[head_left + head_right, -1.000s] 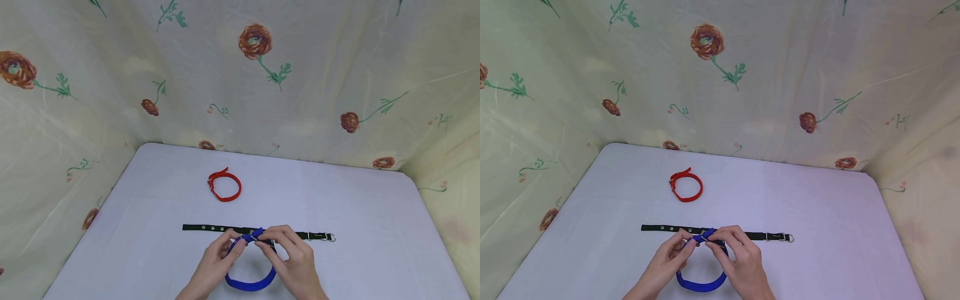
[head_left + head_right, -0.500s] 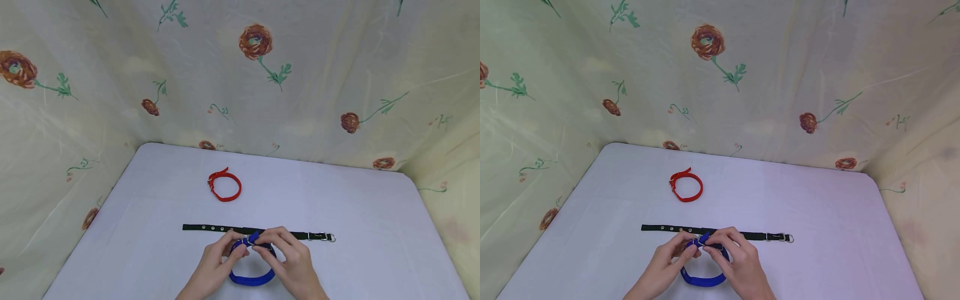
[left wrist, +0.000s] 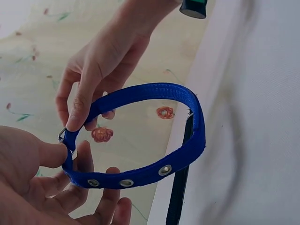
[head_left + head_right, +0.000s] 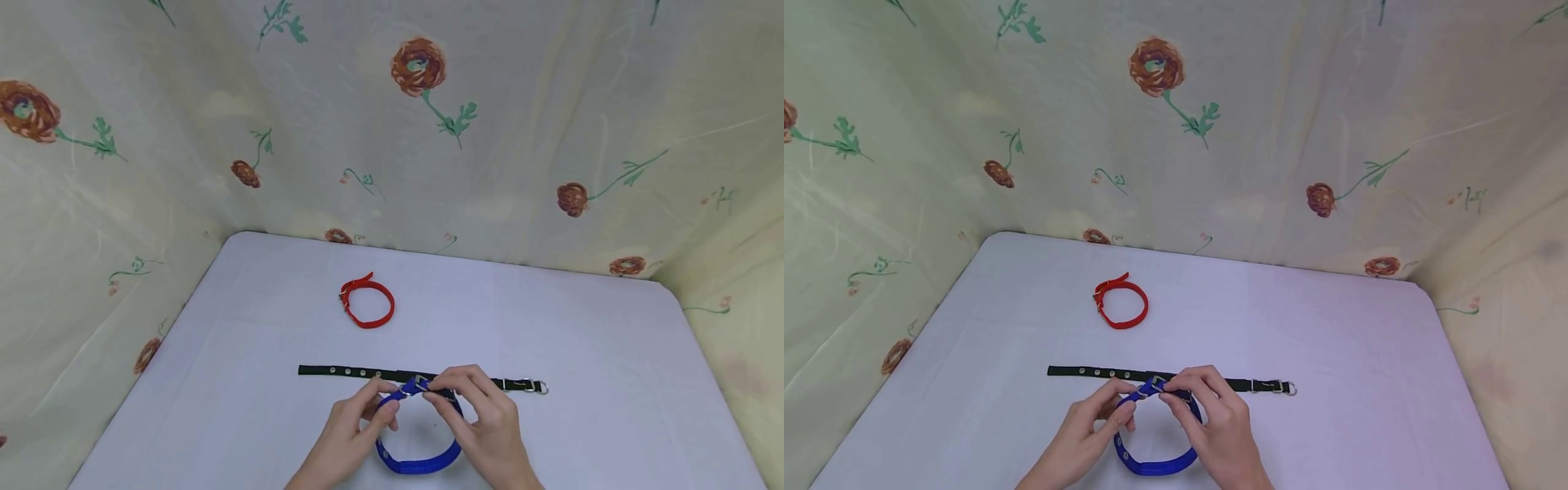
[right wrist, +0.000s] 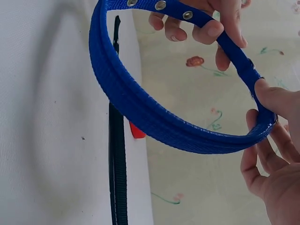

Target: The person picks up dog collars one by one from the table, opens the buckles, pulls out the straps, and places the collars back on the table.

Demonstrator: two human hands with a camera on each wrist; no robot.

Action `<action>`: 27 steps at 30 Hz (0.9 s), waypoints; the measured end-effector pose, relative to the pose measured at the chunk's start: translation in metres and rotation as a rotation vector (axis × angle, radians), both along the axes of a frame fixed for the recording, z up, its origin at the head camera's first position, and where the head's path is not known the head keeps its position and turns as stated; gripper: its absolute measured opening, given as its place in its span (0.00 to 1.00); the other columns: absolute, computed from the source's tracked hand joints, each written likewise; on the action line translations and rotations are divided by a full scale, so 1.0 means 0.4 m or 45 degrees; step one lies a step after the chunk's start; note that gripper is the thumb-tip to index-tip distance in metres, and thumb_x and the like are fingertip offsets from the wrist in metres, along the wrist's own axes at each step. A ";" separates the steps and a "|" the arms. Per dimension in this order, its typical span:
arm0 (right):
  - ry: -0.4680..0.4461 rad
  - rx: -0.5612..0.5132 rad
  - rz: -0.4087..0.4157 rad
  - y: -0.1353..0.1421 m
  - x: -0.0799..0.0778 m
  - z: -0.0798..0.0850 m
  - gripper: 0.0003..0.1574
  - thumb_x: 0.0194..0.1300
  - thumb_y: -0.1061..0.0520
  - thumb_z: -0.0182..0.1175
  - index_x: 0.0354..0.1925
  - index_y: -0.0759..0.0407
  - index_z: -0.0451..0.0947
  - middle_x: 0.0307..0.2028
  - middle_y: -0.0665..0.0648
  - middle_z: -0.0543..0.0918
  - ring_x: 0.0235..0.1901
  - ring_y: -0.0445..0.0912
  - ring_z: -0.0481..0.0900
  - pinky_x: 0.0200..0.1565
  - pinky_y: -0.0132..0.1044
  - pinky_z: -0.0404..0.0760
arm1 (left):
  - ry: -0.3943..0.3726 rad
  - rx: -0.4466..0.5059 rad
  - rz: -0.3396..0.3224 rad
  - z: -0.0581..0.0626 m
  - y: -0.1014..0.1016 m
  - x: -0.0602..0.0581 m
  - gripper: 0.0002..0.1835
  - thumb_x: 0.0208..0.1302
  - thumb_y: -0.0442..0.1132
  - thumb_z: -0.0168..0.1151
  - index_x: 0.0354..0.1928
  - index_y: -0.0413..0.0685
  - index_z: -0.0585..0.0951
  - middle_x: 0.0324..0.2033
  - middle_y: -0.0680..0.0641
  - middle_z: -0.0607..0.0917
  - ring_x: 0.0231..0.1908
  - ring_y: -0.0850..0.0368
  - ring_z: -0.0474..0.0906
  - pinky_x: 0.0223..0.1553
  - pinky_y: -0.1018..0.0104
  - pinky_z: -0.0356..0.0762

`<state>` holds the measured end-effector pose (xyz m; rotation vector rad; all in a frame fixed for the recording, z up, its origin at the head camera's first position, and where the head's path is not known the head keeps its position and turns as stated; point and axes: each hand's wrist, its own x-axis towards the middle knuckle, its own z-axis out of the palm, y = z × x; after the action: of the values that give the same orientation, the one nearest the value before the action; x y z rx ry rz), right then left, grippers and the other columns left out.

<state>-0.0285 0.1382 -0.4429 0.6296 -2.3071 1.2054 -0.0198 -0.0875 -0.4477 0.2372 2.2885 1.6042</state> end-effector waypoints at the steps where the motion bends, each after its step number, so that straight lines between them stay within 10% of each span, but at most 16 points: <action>1: -0.002 0.008 0.006 0.000 0.001 0.000 0.22 0.55 0.69 0.81 0.42 0.48 0.87 0.42 0.47 0.87 0.41 0.39 0.87 0.49 0.17 0.82 | -0.008 0.006 -0.008 -0.001 0.000 0.000 0.15 0.84 0.56 0.53 0.58 0.56 0.79 0.37 0.47 0.91 0.39 0.54 0.85 0.42 0.69 0.74; 15: -0.033 0.091 0.132 -0.003 -0.001 -0.003 0.20 0.63 0.66 0.76 0.48 0.49 0.84 0.46 0.47 0.86 0.43 0.38 0.87 0.47 0.19 0.83 | -0.026 -0.065 0.064 0.007 0.016 -0.006 0.17 0.81 0.61 0.58 0.52 0.60 0.81 0.27 0.57 0.73 0.30 0.65 0.69 0.32 0.71 0.64; 27: -0.049 0.014 -0.155 0.009 -0.007 0.004 0.17 0.67 0.71 0.70 0.49 0.59 0.78 0.40 0.48 0.89 0.36 0.33 0.81 0.42 0.20 0.79 | -0.082 -0.012 0.081 0.001 -0.008 -0.006 0.17 0.82 0.57 0.58 0.50 0.52 0.79 0.33 0.46 0.86 0.35 0.59 0.78 0.38 0.70 0.74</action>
<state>-0.0312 0.1418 -0.4413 0.4657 -2.3491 1.1582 -0.0222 -0.0908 -0.4472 0.1101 2.2759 1.6072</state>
